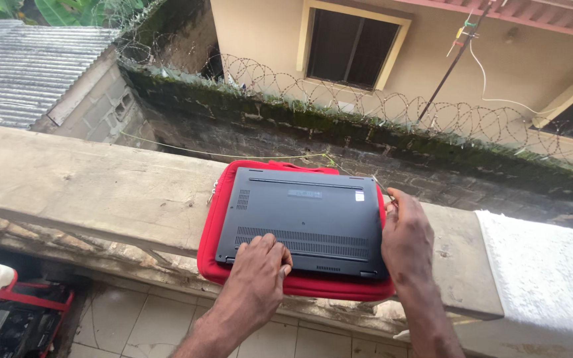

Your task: The person uses a screwdriver to remove and reinsert screws on the bottom panel of a laptop placed on a red bag. The person flips the laptop over, opens the lid briefly, then closes it and continues adjusting screws on the back.

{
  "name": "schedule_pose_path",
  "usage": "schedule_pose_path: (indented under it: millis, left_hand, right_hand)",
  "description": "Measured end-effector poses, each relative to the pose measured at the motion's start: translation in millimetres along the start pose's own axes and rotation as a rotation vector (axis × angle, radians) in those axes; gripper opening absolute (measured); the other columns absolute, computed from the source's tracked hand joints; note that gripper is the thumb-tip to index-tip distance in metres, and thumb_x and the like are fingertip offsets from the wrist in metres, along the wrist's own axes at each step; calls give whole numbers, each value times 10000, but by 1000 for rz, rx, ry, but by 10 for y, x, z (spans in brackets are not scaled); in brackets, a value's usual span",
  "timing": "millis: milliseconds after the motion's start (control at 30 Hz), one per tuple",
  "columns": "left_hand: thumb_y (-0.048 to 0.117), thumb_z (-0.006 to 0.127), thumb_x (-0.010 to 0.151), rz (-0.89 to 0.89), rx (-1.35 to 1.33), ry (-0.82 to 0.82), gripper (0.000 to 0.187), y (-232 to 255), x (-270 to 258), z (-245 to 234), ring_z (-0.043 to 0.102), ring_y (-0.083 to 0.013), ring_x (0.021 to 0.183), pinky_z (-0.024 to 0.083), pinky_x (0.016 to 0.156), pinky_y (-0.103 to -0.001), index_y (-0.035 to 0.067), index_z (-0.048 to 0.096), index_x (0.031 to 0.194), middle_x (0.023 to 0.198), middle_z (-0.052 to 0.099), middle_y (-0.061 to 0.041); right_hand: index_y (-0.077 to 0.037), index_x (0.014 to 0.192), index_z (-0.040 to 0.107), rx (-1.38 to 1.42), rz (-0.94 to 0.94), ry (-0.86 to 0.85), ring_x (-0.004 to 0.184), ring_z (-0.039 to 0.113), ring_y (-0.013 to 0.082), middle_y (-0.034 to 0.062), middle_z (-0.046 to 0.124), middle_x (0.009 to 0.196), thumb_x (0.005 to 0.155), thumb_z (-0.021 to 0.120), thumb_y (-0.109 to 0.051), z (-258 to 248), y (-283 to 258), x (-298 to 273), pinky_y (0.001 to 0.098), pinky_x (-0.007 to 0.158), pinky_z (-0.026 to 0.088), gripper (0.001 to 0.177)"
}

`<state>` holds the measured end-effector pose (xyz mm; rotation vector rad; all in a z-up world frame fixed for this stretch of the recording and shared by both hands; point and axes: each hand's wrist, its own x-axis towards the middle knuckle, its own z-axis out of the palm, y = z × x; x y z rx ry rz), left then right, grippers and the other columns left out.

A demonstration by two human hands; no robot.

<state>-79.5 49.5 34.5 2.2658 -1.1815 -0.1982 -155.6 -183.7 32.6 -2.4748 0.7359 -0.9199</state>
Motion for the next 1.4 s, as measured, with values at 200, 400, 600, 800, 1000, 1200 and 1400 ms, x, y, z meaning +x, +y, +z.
schedule_pose_path:
  millis: [200, 400, 600, 800, 1000, 1200, 1400]
  left_hand:
    - [97, 507, 875, -29, 20, -25, 55, -5, 9, 12, 471, -246, 859, 362, 799, -415, 85, 551, 843, 858, 489, -80]
    - [114, 540, 845, -34, 26, 7, 48, 14, 44, 0, 493, -251, 868, 378, 781, -410, 87, 562, 812, 847, 509, -77]
    - [131, 545, 846, -61, 56, -49, 51, 56, 89, -49, 495, -242, 863, 381, 778, -404, 94, 568, 822, 842, 508, -71]
    - [143, 516, 876, -163, 43, -167, 68, 60, 136, -80, 498, -211, 854, 384, 794, -385, 115, 576, 857, 821, 506, -52]
    - [171, 597, 856, -295, -273, -124, 95, -82, 163, -110, 570, -179, 792, 468, 742, -318, 76, 599, 847, 835, 571, -35]
    - [135, 575, 889, -392, -627, -207, 96, -214, 175, -187, 499, -127, 764, 449, 706, -270, 48, 615, 888, 869, 556, -18]
    - [152, 570, 921, -290, -654, -169, 117, -282, 148, -206, 476, -100, 789, 426, 716, -241, 44, 615, 922, 881, 514, 0]
  right_hand:
    - [-46, 1198, 623, -71, 79, -53, 884, 636, 343, 164, 634, 1010, 905, 523, -62, 168, 61, -15, 441, 780, 519, 310]
    - [-65, 1216, 612, -50, 137, -76, 845, 642, 323, 148, 624, 980, 892, 519, -41, 142, 36, -29, 418, 745, 528, 338]
    - [-65, 1192, 626, -14, 113, -63, 847, 631, 330, 155, 619, 976, 895, 531, -46, 82, 6, -74, 420, 740, 512, 312]
    - [-42, 1196, 627, 15, 140, 9, 881, 668, 281, 159, 658, 1031, 928, 527, -78, 13, 272, -281, 375, 720, 579, 288]
    - [25, 1234, 600, -77, 314, 191, 915, 664, 274, 220, 641, 1147, 958, 527, -67, -227, 898, -564, 365, 711, 586, 300]
    - [19, 1204, 637, 54, 534, 210, 723, 611, 186, 149, 683, 934, 949, 515, -40, -311, 817, -631, 305, 612, 487, 289]
    - [1, 1215, 620, 659, 510, 203, 663, 492, 89, 83, 618, 906, 946, 503, -49, -185, 325, -698, 205, 538, 403, 299]
